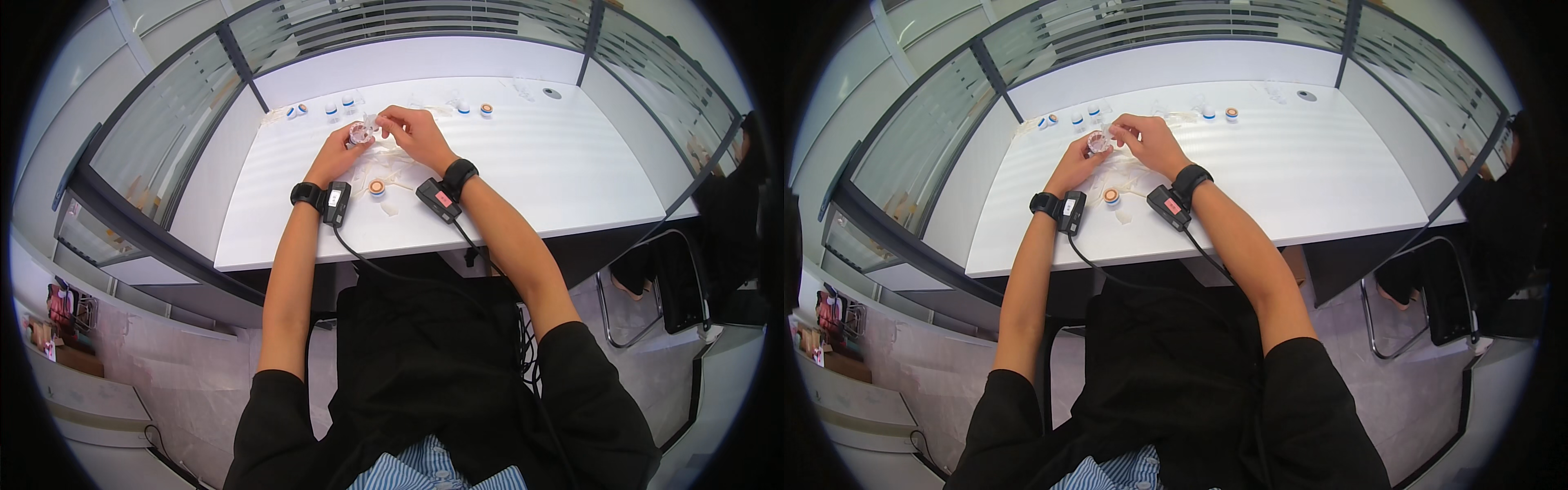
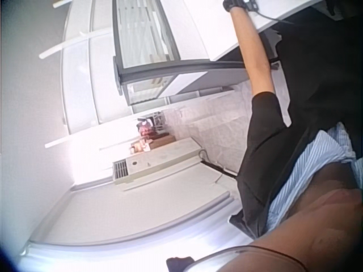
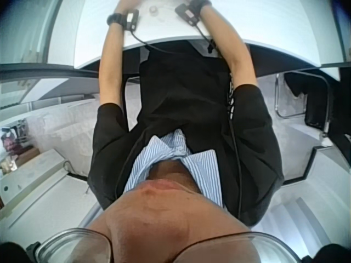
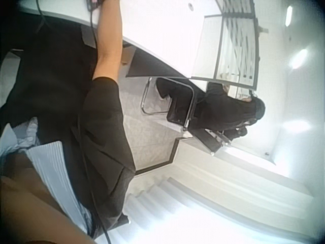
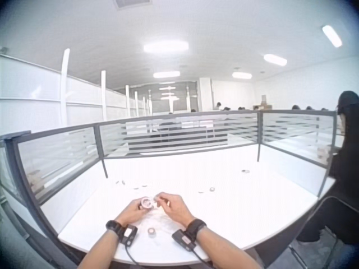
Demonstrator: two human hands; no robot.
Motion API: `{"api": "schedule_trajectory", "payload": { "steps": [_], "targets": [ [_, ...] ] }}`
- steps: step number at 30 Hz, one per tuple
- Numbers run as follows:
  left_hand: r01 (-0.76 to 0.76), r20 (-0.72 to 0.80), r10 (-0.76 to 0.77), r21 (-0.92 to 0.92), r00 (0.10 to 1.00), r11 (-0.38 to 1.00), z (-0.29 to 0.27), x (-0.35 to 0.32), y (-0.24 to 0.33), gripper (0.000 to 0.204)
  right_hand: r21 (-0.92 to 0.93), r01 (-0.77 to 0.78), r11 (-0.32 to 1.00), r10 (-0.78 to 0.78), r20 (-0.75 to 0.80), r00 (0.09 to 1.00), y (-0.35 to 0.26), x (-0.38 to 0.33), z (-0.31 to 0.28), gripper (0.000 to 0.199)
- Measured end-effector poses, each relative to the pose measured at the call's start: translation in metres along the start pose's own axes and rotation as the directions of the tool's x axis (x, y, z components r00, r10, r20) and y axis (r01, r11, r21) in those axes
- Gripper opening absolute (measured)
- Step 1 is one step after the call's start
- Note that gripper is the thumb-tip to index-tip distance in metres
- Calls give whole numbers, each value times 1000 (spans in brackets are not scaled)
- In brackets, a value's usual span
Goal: The person inserts white feathers into the holes of a shuttlecock base by hand, handling the feathers one at a time and pressing them into the ring.
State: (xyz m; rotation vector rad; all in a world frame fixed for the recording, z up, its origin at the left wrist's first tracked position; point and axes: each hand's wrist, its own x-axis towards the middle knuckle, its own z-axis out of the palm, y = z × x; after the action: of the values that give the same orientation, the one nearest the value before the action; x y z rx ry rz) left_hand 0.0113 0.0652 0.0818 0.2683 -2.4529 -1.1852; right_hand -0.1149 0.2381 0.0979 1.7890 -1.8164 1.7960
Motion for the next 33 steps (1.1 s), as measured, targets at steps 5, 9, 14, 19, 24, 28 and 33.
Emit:
{"api": "schedule_trajectory", "payload": {
  "steps": [5,9,14,19,24,28,33],
  "targets": [
    [-1,-3,1,-14,1000,1000,3,0,2,33,-3,-9,1000,9,-9,1000,1,-1,-1,15],
    [8,-1,-8,-3,1000,1000,0,-1,2,32,-33,-4,999,3,-48,999,2,0,0,15],
    [8,17,-7,-20,1000,1000,3,-2,9,30,-42,-7,999,3,-105,995,8,-1,1,17],
    [19,25,-18,-25,1000,999,1,-3,11,29,-43,-52,998,47,-117,992,10,0,2,18],
    [24,19,-23,-44,1000,999,0,-4,10,29,113,-94,989,105,-99,989,10,1,4,18],
    [42,25,-41,-9,999,999,0,-5,14,29,312,-124,942,151,-64,986,11,0,4,18],
    [24,13,-24,-13,1000,1000,0,-5,14,28,331,-101,938,126,-54,991,8,1,4,19]
  ]
}}
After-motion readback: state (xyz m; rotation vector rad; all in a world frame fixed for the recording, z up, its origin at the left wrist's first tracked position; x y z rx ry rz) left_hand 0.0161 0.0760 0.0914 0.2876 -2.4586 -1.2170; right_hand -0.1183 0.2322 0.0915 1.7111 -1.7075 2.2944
